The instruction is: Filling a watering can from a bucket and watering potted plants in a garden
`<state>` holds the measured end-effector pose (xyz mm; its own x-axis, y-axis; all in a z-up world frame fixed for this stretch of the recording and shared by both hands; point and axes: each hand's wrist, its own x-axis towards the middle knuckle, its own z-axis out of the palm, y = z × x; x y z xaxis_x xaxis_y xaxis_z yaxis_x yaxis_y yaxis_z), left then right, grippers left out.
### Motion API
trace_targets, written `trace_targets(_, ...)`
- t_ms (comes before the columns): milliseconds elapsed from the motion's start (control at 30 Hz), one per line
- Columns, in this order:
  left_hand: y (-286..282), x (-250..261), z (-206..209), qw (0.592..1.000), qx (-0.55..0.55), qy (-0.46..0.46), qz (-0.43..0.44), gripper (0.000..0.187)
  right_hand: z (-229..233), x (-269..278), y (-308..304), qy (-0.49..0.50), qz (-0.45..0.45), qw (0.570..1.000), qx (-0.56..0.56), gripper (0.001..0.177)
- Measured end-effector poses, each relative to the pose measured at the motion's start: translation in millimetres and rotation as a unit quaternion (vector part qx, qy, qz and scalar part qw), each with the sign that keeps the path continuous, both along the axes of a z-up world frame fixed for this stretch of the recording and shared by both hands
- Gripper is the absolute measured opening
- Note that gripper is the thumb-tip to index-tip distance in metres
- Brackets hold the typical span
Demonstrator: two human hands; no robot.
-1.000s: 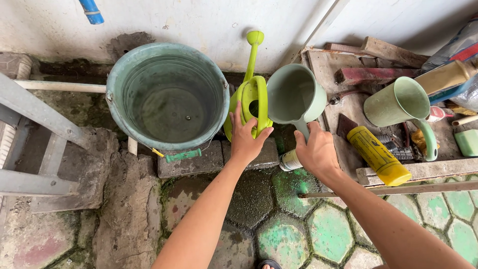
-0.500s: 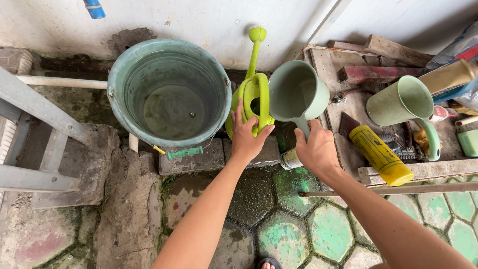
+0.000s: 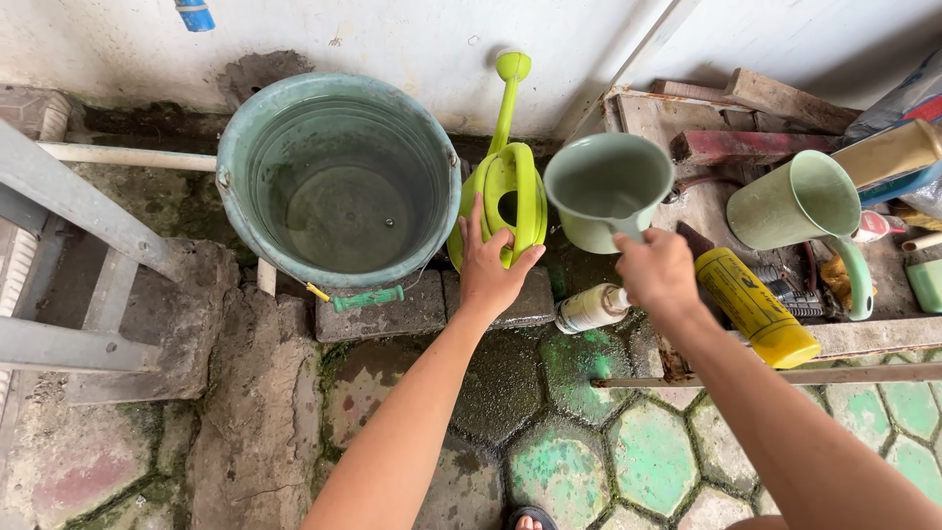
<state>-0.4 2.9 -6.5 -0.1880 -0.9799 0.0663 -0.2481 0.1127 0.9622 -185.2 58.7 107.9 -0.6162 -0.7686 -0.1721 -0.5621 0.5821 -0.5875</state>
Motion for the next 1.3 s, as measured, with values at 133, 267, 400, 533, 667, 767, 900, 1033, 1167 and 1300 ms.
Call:
trace_targets(133,-1,-1,-1,1.0,0.001,-0.005,-0.001,0.041,29,10,-3,-0.116,-0.025,0.992,-0.039,0.034)
trace_targets(267,0,-1,-1,1.0,-0.008,0.001,-0.001,0.043,46,22,-7,-0.154,-0.013,0.976,-0.153,0.022)
trace_targets(400,-1,-1,-5,1.0,-0.019,-0.004,-0.002,0.045,67,58,-8,-0.183,0.035,0.95,-0.251,0.015)
trace_targets(533,-1,1,-1,1.0,-0.025,0.001,-0.006,0.046,81,102,-10,-0.174,0.12,0.933,-0.29,0.014)
trace_targets(667,-4,-4,-13,0.999,-0.035,0.006,-0.01,0.042,80,142,-19,-0.194,0.168,0.922,-0.289,0.01)
trace_targets(767,-27,-25,-44,0.998,-0.006,0.054,0.016,0.036,52,157,-33,-0.174,0.237,0.911,-0.287,0.011)
trace_targets(900,-21,-27,-52,0.999,0.008,0.039,0.018,0.047,37,197,-38,-0.183,0.311,0.903,-0.233,0.011)
trace_targets(1033,-3,-7,-25,0.997,-0.038,-0.071,-0.012,0.066,45,231,-38,-0.17,0.325,0.912,-0.184,0.018)
trace_targets(1167,-6,-12,-47,0.995,-0.095,-0.03,0.012,0.039,42,238,-48,-0.196,0.254,0.941,-0.109,0.017)
trace_targets(1300,-6,-16,-50,0.996,-0.068,-0.054,-0.004,0.039,47,210,-52,-0.335,0.129,0.914,-0.19,0.02)
